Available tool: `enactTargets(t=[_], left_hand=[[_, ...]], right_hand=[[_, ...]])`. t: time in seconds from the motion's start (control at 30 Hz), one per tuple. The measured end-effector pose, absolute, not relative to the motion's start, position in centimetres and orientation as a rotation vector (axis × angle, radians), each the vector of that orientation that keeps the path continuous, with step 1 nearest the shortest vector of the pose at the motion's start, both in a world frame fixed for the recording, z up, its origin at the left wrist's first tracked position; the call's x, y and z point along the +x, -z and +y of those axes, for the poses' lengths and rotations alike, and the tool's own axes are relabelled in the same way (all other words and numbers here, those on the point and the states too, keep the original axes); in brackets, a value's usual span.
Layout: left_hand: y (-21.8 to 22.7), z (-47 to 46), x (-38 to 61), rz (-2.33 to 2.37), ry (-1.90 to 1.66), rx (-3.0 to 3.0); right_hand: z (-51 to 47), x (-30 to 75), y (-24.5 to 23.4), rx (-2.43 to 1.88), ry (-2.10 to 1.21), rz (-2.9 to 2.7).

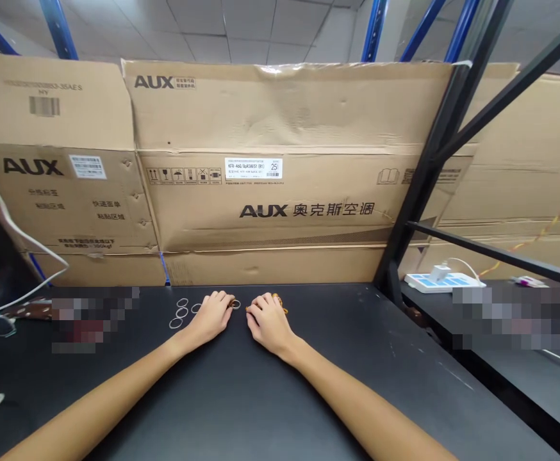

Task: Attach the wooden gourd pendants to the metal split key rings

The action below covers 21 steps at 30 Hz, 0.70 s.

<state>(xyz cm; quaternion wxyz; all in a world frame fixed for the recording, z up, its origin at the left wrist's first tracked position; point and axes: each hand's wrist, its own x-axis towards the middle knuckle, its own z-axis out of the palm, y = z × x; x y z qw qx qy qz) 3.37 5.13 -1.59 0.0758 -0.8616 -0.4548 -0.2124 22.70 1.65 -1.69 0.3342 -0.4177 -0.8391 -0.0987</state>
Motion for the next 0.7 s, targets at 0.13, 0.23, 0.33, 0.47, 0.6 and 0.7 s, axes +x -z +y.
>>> enactTargets(t=[0.13, 0.23, 0.33, 0.47, 0.6, 0.7], left_hand=[[1.7, 2.7, 2.7, -1.301, 0.756, -2.729], [1.7, 0.9, 2.3, -1.246, 0.810, -2.814], [1.6, 0.2, 2.4, -1.224, 0.806, -2.846], [1.5, 0.3, 2.5, -1.219, 0.849, -2.859], [1.4, 0.4, 2.4, -1.240, 0.862, -2.846], [1.0, 0.3, 2.3, -1.266, 0.913, -2.822]], right_hand=[[1.1, 22.4, 1.6, -1.021, 0.166, -2.197], [0.3, 21.7, 1.7, -0.987, 0.079, -2.204], [-0.2, 21.1, 1.8, -0.975, 0.038, -2.244], [0.1, 21.1, 2.0, -1.009, -0.026, -2.254], [0.4, 21.5, 2.0, -0.964, -0.145, -2.248], [0.6, 21.8, 1.9, -0.922, -0.252, -2.192]])
